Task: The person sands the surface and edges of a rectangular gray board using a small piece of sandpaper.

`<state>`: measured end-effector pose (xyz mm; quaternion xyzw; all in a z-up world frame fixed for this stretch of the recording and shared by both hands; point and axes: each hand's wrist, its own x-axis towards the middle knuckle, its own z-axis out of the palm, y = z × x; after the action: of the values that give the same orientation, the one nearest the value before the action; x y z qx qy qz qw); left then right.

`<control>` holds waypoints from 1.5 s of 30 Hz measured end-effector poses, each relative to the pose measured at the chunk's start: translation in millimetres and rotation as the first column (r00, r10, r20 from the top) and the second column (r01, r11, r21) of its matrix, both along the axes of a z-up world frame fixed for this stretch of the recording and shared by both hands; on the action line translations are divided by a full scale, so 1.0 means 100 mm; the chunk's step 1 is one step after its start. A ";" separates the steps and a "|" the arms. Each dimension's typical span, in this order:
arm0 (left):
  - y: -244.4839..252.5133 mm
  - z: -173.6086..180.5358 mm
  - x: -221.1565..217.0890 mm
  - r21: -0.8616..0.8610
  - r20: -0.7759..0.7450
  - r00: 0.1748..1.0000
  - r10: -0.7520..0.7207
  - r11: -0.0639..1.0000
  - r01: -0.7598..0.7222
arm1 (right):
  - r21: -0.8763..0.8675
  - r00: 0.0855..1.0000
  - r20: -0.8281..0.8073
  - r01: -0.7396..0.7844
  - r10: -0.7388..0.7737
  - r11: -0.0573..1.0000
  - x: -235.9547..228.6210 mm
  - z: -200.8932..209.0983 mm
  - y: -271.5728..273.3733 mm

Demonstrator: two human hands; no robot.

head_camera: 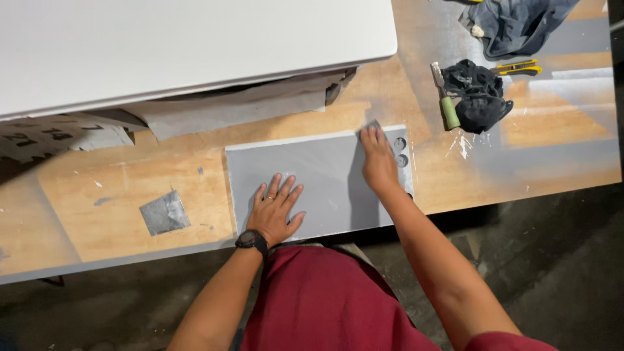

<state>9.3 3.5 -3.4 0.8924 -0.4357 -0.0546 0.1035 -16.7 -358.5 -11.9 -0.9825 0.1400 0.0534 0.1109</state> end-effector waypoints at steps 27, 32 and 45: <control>0.01 -0.06 -0.05 -0.027 -0.020 1.000 0.022 0.999 -0.023 | 0.081 0.989 -0.140 0.054 -0.043 0.995 -1.80 0.12 0.82; -0.02 -0.03 0.00 -0.034 0.006 1.000 0.017 0.999 -0.017 | -0.016 0.996 -0.045 0.078 -0.079 0.997 -0.59 0.15 0.17; 0.01 -0.06 -0.04 -0.037 -0.049 0.998 0.024 0.999 -0.026 | 0.004 0.994 -0.105 0.030 -0.029 1.000 -1.78 0.03 0.72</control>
<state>5.6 4.9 -9.0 0.8941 -0.4228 -0.0669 0.1316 -194.8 -286.1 -8.6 -0.9759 0.1599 0.1036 0.1068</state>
